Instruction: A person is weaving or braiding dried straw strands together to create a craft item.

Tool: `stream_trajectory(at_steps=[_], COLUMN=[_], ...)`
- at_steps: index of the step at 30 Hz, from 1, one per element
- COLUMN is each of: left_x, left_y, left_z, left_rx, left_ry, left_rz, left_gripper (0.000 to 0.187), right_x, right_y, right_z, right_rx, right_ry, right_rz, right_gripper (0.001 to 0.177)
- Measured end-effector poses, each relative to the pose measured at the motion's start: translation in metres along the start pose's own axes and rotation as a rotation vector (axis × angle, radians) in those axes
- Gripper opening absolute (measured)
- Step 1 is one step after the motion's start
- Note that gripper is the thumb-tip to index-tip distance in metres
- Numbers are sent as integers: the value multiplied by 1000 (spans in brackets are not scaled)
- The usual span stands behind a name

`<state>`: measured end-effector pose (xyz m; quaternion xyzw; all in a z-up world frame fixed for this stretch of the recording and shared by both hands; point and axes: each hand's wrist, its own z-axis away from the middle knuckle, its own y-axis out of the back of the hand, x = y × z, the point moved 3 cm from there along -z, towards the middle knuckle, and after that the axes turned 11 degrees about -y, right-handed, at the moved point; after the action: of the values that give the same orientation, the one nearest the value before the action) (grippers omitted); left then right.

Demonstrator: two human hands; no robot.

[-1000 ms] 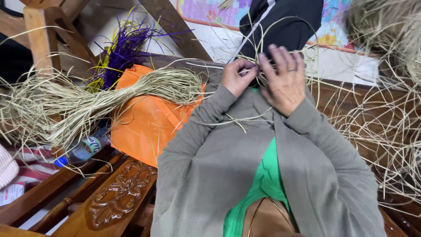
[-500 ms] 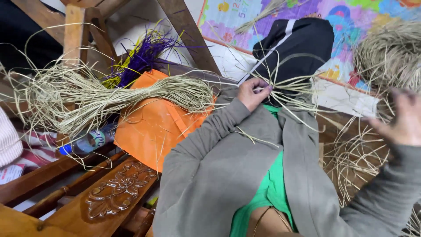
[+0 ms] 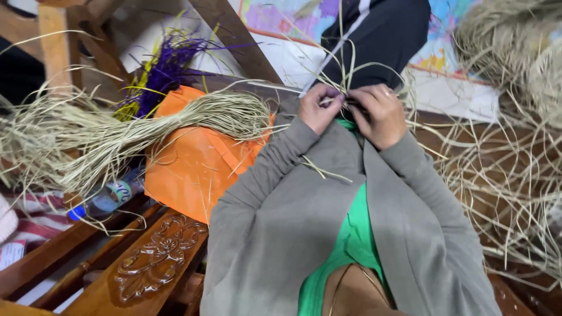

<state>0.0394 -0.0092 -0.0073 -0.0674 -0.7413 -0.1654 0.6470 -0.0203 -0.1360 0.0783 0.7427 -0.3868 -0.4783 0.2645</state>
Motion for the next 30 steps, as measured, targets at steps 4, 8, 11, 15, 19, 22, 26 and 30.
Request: stream_trajectory(at_steps=[4, 8, 11, 15, 19, 22, 26, 30], left_x=[13, 19, 23, 34, 28, 25, 29, 26], left_y=[5, 8, 6, 7, 5, 4, 2, 2], left_z=[0, -2, -4, -3, -3, -3, -2, 1], left_rx=[-12, -45, -30, -101, -80, -76, -69, -38], left_ry=[-137, -173, -161, -144, -56, 9, 79, 50], left_rz=[-25, 0, 57, -11, 63, 121, 237, 203], left_gripper=[11, 9, 7, 7, 6, 7, 13, 11], right_x=[6, 4, 7, -6, -8, -7, -6, -6], right_y=[-3, -5, -6, 5, 6, 5, 3, 3], right_z=[9, 12, 10, 0, -5, -4, -4, -6], right_rx=[71, 67, 24, -58, -56, -49, -36, -37], right_ry=[-81, -127, -183, -179, -223, -251, -267, -260], right_rz=[30, -59, -208, -209, -295, -318, -311, -334], right_gripper=[14, 4, 4, 4, 4, 7, 9, 10])
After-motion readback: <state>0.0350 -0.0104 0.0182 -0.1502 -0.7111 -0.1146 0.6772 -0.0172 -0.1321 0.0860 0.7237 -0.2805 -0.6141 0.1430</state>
